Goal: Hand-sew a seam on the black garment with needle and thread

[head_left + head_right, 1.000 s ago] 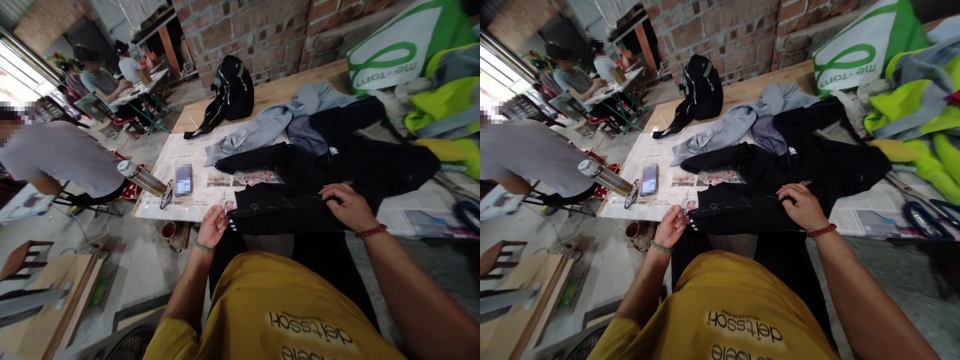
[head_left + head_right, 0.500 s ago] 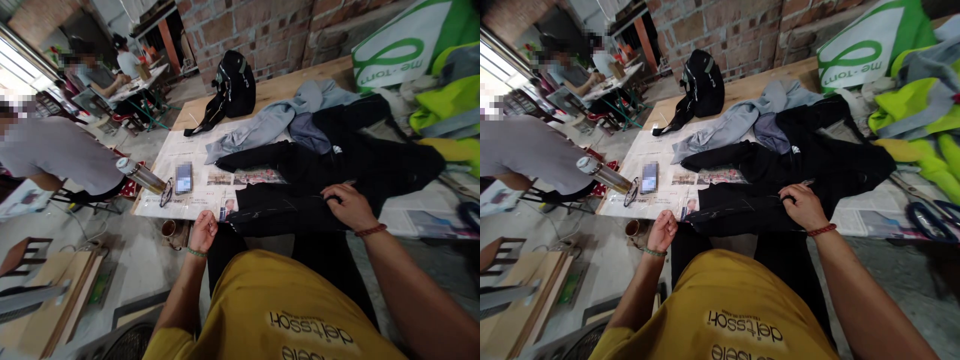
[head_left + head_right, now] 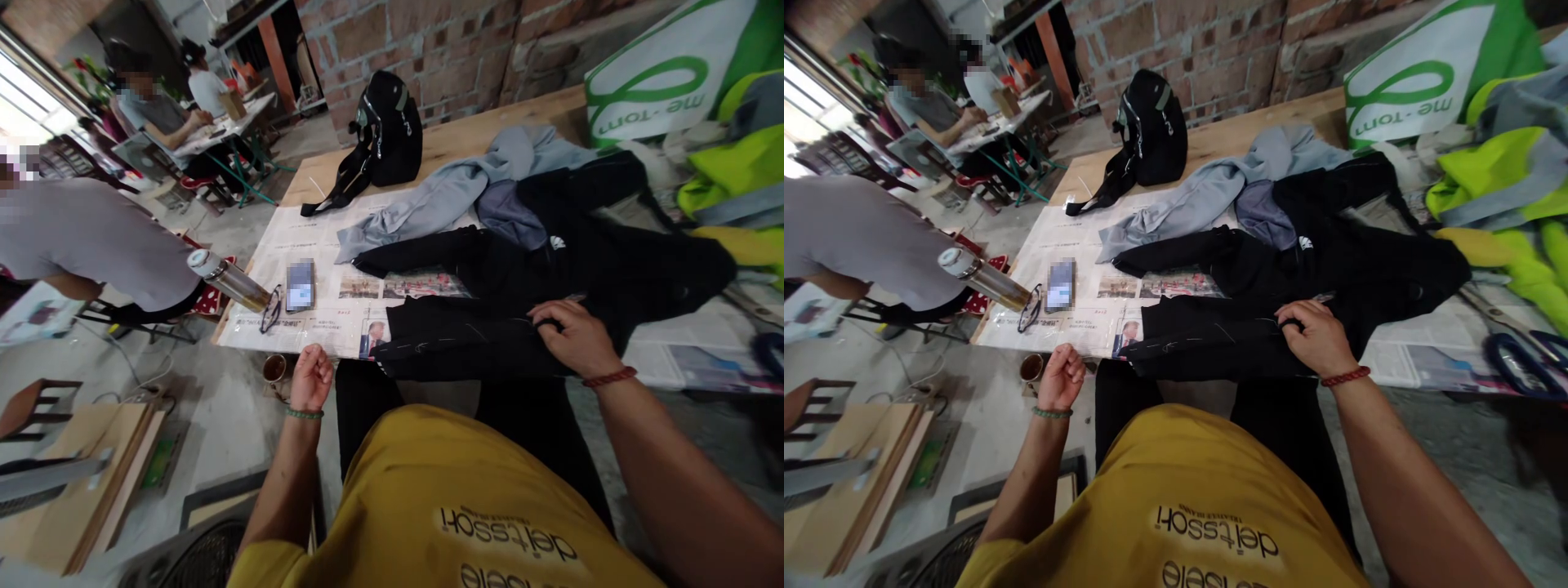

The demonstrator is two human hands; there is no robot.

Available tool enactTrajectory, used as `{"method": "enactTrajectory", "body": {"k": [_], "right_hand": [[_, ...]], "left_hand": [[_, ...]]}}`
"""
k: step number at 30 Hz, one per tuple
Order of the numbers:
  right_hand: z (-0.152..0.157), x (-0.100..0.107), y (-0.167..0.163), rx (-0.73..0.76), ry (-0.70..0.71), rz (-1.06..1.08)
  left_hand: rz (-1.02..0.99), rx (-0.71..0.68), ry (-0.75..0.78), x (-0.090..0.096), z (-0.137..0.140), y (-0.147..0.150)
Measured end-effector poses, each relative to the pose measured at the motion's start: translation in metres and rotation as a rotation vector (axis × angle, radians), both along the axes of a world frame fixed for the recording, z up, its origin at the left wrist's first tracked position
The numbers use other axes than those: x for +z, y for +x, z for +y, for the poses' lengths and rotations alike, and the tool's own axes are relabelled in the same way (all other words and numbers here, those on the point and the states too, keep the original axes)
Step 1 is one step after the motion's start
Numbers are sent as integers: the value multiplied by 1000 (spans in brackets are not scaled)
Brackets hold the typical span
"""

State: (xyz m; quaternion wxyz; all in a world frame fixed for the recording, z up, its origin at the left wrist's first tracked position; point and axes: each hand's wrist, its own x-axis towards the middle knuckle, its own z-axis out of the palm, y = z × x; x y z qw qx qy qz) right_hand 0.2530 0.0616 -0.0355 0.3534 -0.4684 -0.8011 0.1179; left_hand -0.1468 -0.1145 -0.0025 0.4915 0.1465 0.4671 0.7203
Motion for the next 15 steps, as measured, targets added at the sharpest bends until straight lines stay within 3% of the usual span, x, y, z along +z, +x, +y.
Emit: {"method": "enactTrajectory", "body": {"k": [8,15], "right_hand": [[1,-2,1,15,26,-10],[1,-4,2,17,43,-17]], "left_hand": [[-24,70,18,3,-7,-11],[-87,46,-2,3,-4,-10]]}}
